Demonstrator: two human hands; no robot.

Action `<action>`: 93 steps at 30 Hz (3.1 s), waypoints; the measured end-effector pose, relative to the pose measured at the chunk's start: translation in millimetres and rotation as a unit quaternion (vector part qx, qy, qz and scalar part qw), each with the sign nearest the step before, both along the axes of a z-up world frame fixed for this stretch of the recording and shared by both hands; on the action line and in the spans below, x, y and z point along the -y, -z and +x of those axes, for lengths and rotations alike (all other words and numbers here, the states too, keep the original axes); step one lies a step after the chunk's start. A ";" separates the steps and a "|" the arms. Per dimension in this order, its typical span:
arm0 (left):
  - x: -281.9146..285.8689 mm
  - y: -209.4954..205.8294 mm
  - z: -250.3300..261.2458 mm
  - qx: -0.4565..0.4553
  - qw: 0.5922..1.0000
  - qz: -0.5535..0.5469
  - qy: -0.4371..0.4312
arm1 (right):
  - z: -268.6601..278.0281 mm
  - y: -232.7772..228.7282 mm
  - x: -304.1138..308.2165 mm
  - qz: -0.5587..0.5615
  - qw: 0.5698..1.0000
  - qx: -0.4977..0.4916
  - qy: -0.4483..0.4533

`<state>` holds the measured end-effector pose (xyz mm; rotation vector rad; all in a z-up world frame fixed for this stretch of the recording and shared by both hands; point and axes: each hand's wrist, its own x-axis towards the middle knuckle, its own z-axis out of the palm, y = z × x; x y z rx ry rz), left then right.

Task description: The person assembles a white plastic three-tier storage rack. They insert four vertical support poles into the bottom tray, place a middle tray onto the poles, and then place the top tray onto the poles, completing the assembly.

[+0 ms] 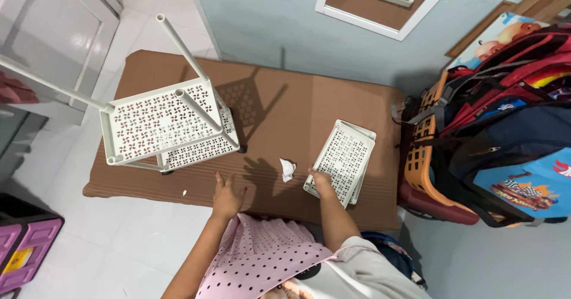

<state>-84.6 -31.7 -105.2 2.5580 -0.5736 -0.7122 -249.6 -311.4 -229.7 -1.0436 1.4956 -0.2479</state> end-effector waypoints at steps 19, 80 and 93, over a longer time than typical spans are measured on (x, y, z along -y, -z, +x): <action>48.5 2.5 -5.5 -0.160 0.949 -0.270 -0.028 | -1.7 -47.7 20.3 0.111 0.901 0.416 -0.042; -230.4 -70.8 192.2 0.019 0.877 -0.465 -0.123 | 283.1 -236.3 -272.5 -0.183 0.764 0.421 -0.452; -231.3 -16.8 212.0 0.009 0.901 -0.401 -0.164 | 293.3 -225.9 -255.7 -0.208 0.848 0.358 -0.330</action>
